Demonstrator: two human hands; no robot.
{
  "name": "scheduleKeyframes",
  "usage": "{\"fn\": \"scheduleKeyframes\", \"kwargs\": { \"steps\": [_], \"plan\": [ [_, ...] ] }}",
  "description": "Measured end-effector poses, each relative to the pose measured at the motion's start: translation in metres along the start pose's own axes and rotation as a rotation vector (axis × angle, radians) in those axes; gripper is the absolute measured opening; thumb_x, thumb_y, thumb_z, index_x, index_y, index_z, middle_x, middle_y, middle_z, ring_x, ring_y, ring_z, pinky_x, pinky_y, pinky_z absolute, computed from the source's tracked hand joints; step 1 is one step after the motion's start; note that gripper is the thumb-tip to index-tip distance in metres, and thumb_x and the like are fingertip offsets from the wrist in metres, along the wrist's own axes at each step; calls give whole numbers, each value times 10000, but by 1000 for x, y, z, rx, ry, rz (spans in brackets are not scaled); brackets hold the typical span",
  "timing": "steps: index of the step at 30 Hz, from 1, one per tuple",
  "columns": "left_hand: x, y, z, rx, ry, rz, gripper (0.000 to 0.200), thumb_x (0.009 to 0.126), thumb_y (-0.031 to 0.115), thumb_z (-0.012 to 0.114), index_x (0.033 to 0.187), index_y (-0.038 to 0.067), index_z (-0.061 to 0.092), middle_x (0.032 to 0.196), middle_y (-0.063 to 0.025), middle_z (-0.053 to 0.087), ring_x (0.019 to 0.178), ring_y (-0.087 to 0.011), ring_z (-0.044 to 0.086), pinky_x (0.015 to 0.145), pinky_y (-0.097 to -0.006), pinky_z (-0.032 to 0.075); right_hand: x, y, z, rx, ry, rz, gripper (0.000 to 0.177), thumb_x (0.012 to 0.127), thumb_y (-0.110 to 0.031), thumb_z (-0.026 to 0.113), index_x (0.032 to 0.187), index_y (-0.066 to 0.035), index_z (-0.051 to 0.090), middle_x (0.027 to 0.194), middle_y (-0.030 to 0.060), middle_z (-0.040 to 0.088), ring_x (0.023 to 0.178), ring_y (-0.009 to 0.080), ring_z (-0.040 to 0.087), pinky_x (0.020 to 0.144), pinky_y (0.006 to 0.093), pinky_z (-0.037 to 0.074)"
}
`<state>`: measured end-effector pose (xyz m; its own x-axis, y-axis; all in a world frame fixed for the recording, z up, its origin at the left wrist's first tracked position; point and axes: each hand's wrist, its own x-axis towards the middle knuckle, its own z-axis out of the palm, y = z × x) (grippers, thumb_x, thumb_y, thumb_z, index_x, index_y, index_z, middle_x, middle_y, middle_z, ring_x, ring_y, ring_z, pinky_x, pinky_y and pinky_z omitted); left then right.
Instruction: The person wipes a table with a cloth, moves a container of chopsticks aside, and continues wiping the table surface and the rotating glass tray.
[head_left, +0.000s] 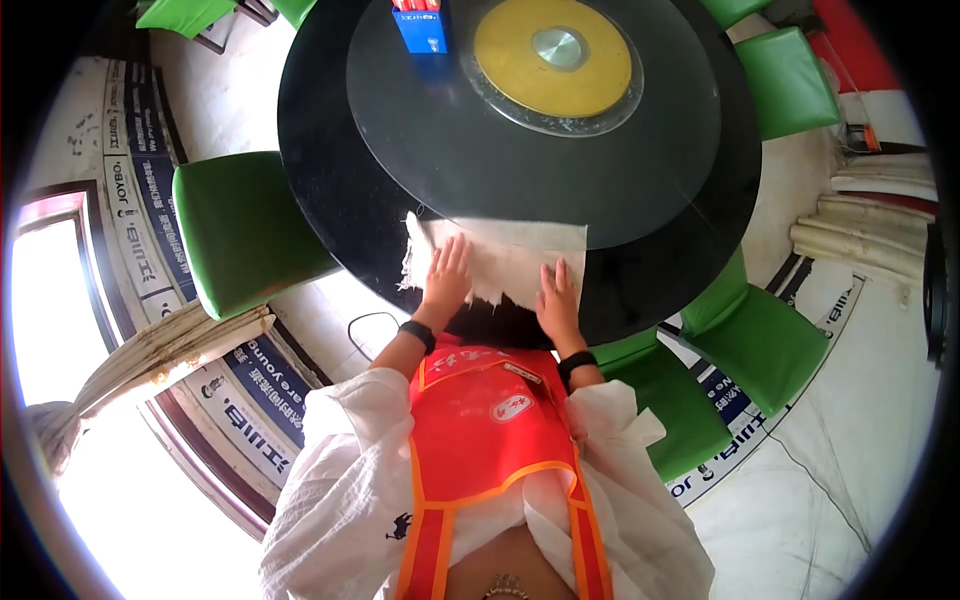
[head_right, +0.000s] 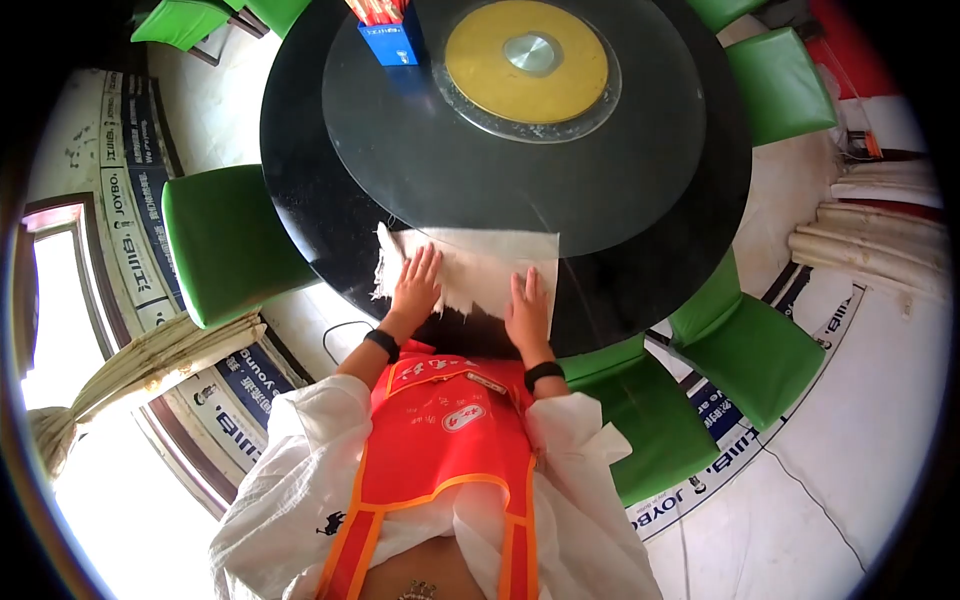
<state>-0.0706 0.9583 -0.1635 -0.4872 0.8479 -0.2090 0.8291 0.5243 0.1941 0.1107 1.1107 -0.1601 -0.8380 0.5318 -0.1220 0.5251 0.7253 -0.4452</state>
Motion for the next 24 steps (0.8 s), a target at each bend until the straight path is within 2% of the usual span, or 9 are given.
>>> {"fn": "scheduleKeyframes", "kwargs": {
  "steps": [4,9,10,14,16,20,24],
  "plan": [
    [41,-9,-4,39,44,-30,631,786,256,531,1328,62,273,1399,-124,223,1290,-262,223,1038,-390,224,47,25,6,44,-44,-28,539,737,-98,535,1250,-45,380,1342,230,270,1231,383,275,981,490,261],
    [35,10,-1,21,44,-64,631,782,244,519,1300,-24,277,1396,-176,200,1289,-290,215,1046,-385,203,28,3,-8,-66,-75,-25,589,748,-113,532,1287,-18,315,1360,208,249,1240,350,276,994,490,246],
    [25,12,-1,19,44,-63,631,782,244,519,1300,-24,277,1396,-176,200,1289,-290,215,1046,-385,203,17,2,-7,-68,-82,-62,602,752,-118,533,1294,-9,298,1366,200,240,1242,341,278,995,493,242],
    [-19,14,-5,12,-5,-80,688,762,245,558,1320,-4,242,1399,-171,196,1300,-279,201,1045,-384,211,-31,-10,-5,-34,-149,42,616,760,-133,550,1306,-19,286,1385,171,221,1259,325,255,996,494,241],
    [-28,11,-8,16,-41,-16,714,752,234,575,1330,4,224,1400,-167,196,1301,-275,202,1039,-381,225,-30,-11,-6,-47,-134,37,622,759,-134,553,1310,-29,285,1386,162,227,1261,319,253,994,488,246],
    [-6,2,-7,-33,-12,-8,707,754,245,582,1334,37,236,1396,-147,216,1300,-270,203,1036,-381,236,-1,2,-2,-54,-42,-19,628,758,-143,558,1317,-56,284,1384,138,251,1260,298,265,984,463,267],
    [34,-6,1,3,-6,-48,640,786,264,541,1319,36,270,1393,-148,222,1298,-268,206,1039,-379,226,42,3,-7,-148,-48,-2,600,763,-172,558,1292,-41,308,1363,145,280,1222,295,312,986,455,262]
  ]
}}
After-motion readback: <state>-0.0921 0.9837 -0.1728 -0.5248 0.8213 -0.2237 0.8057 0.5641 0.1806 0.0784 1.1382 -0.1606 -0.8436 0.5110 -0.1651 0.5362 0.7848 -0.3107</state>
